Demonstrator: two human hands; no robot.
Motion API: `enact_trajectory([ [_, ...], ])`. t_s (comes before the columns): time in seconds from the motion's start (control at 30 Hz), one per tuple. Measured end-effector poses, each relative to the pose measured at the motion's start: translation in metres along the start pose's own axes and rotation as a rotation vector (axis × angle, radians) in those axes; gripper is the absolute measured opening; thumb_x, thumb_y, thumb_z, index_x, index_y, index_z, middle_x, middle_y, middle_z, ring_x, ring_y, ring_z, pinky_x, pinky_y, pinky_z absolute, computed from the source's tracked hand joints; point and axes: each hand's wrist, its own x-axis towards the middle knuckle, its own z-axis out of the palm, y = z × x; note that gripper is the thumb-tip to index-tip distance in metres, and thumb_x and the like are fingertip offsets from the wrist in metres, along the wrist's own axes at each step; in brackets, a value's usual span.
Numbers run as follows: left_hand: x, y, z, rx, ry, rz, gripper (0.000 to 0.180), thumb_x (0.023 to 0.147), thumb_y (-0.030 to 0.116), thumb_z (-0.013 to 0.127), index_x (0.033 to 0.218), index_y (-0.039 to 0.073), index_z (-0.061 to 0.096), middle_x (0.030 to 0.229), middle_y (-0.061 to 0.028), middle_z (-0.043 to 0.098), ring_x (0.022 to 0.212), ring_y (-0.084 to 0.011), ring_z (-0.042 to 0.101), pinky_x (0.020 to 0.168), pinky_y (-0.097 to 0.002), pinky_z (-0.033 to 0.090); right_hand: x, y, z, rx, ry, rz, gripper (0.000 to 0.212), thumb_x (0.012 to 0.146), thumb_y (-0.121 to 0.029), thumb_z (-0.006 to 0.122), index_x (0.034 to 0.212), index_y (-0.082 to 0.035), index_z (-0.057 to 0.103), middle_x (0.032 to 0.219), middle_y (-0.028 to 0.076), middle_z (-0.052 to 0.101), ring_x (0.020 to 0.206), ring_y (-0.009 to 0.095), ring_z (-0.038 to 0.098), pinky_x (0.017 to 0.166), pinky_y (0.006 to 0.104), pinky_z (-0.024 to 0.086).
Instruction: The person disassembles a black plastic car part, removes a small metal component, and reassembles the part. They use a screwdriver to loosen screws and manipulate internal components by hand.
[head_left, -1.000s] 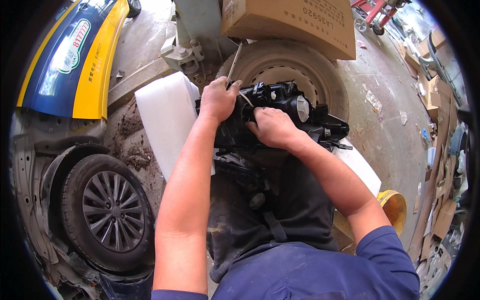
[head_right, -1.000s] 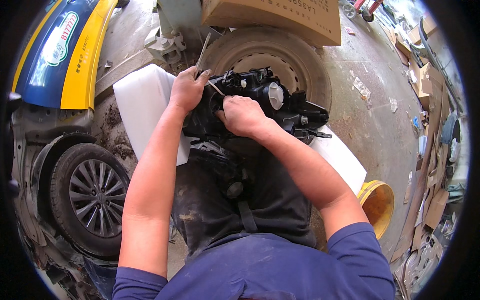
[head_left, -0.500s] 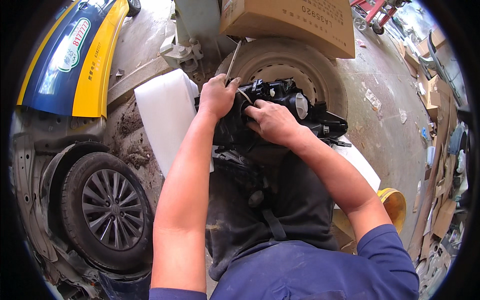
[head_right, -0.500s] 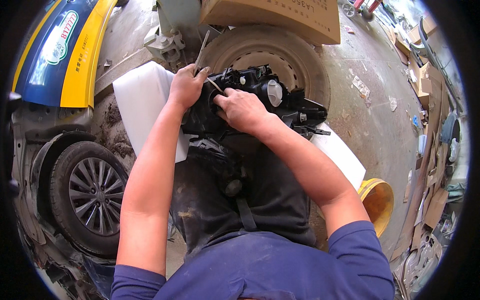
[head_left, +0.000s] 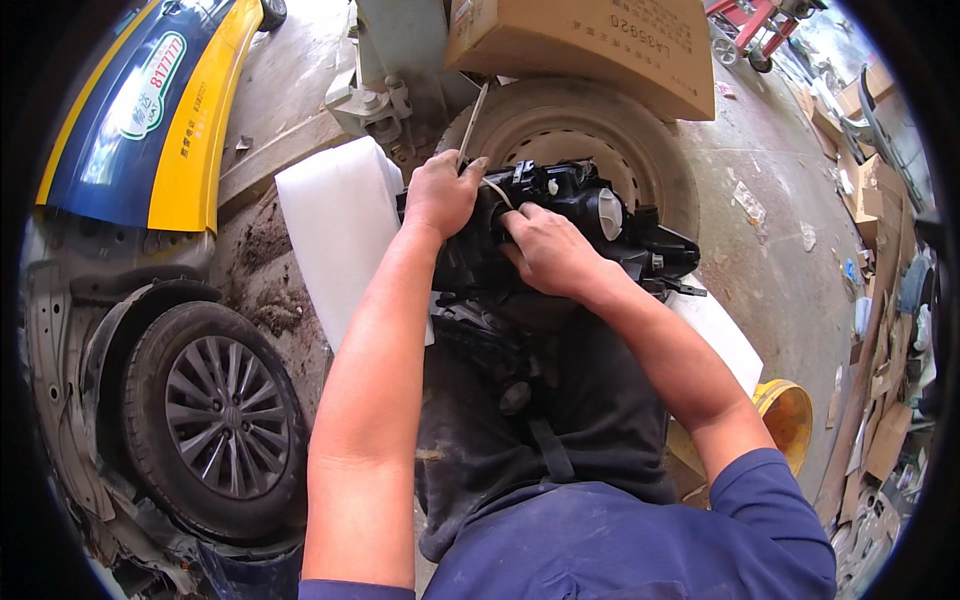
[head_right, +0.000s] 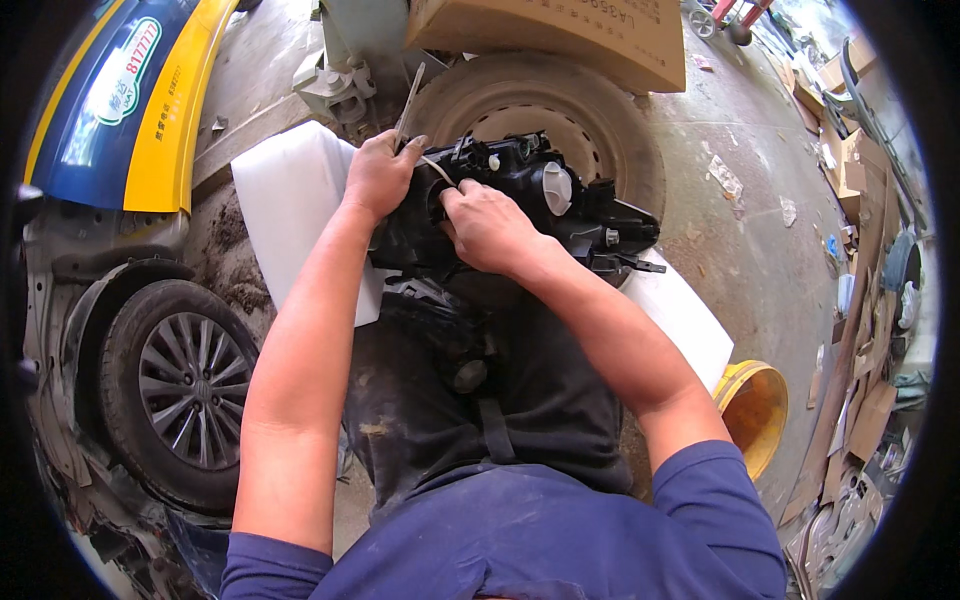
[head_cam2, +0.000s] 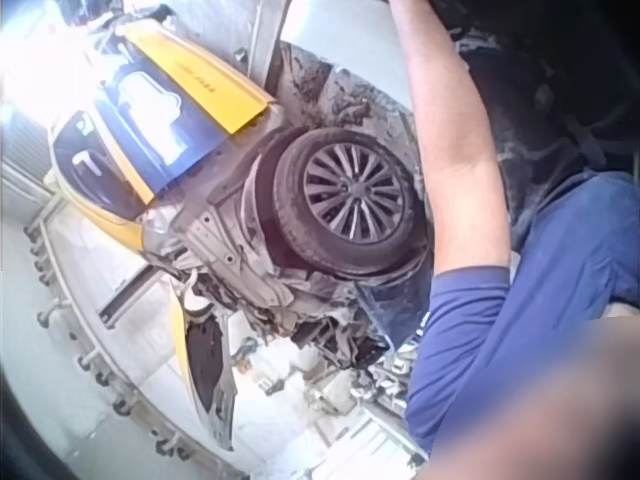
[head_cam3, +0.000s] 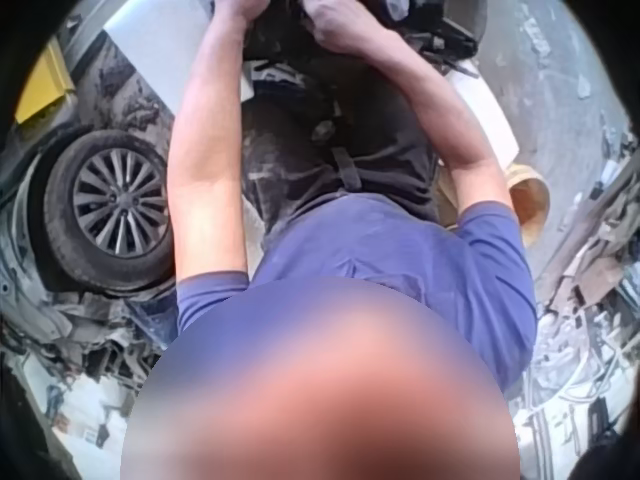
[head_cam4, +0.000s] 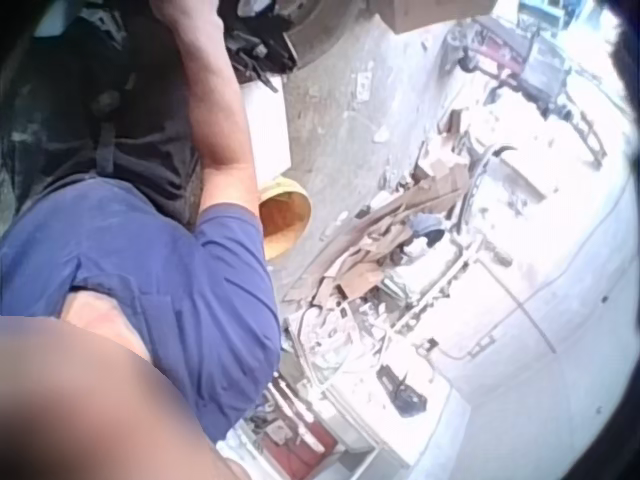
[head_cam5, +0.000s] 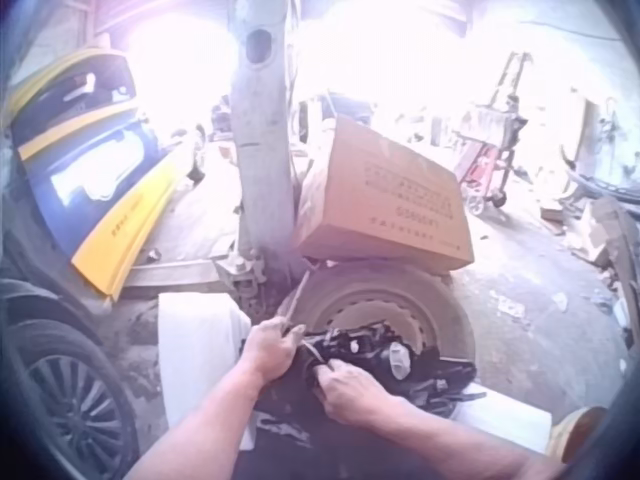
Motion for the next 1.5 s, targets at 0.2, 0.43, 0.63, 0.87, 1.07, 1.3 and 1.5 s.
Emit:
enact_trajectory([
  [0.2, 0.002, 0.001, 0.000, 0.007, -0.030, -0.018, 0.049, 0.108, 0.045, 0.073, 0.106, -0.004, 0.078, 0.110, -0.0316, 0.081, 0.111, -0.0523, 0.076, 0.100, -0.0575, 0.059, -0.002, 0.002, 0.002, 0.027, 0.066, -0.006, 0.034, 0.102, -0.018, 0.077, 0.129, 0.000, 0.071, 0.123, 0.025, 0.071, 0.119, 0.046, 0.072, 0.105, 0.0552, 0.058],
  [0.43, -0.008, 0.012, -0.001, 0.031, 0.020, 0.003, 0.047, 0.108, 0.044, 0.074, 0.110, -0.002, 0.078, 0.111, -0.0321, 0.081, 0.112, -0.0514, 0.077, 0.098, -0.0575, 0.060, -0.070, -0.007, 0.016, 0.304, 0.534, 0.013, 0.028, 0.100, -0.010, 0.080, 0.127, -0.002, 0.075, 0.113, 0.020, 0.074, 0.107, 0.044, 0.075, 0.092, 0.0507, 0.062],
  [0.63, -0.035, 0.039, -0.008, -0.098, 0.088, 0.114, 0.035, 0.102, 0.032, 0.086, 0.105, -0.002, 0.075, 0.093, -0.0230, 0.081, 0.084, -0.0422, 0.077, 0.081, -0.0472, 0.059, -0.101, -0.021, 0.066, 0.797, 0.212, 0.616, 0.058, 0.103, -0.035, 0.085, 0.143, 0.004, 0.070, 0.117, 0.026, 0.084, 0.108, 0.034, 0.084, 0.100, 0.0435, 0.063],
  [0.87, -0.086, 0.045, -0.004, -0.183, 0.041, 0.155, 0.026, 0.100, 0.020, 0.087, 0.111, -0.001, 0.076, 0.086, -0.0164, 0.076, 0.076, -0.0200, 0.071, 0.077, -0.0383, 0.058, -0.076, -0.015, 0.081, 0.803, 0.273, 0.421, 0.060, 0.103, -0.032, 0.085, 0.148, 0.004, 0.068, 0.115, 0.020, 0.085, 0.099, 0.032, 0.083, 0.092, 0.0410, 0.064],
  [1.07, -0.116, 0.033, 0.009, -0.361, 0.006, -0.004, 0.020, 0.099, 0.012, 0.086, 0.111, 0.000, 0.076, 0.086, -0.0065, 0.077, 0.078, -0.0106, 0.067, 0.076, -0.0322, 0.057, -0.079, -0.004, 0.076, 1.447, 0.234, 0.651, 0.043, 0.107, -0.026, 0.081, 0.139, 0.002, 0.074, 0.104, 0.008, 0.081, 0.082, 0.015, 0.079, 0.066, 0.0338, 0.064],
  [1.3, -0.141, 0.032, 0.019, -0.608, -0.039, -0.078, 0.024, 0.100, 0.002, 0.084, 0.121, -0.001, 0.073, 0.099, -0.0016, 0.075, 0.090, -0.0085, 0.068, 0.084, -0.0258, 0.056, -0.071, -0.008, 0.072, 1.128, 0.584, 0.565, 0.036, 0.114, -0.026, 0.073, 0.136, 0.002, 0.071, 0.103, 0.008, 0.079, 0.071, 0.017, 0.076, 0.061, 0.0321, 0.061],
  [1.5, -0.147, 0.028, 0.022, -0.843, -0.103, -0.121, 0.018, 0.106, 0.004, 0.077, 0.123, -0.001, 0.073, 0.110, -0.0096, 0.083, 0.077, -0.0078, 0.068, 0.072, -0.0239, 0.056, -0.066, 0.001, 0.072, 1.261, 0.505, 0.579, 0.027, 0.116, -0.029, 0.073, 0.118, -0.003, 0.078, 0.100, 0.003, 0.078, 0.072, 0.011, 0.070, 0.060, 0.0276, 0.055],
])
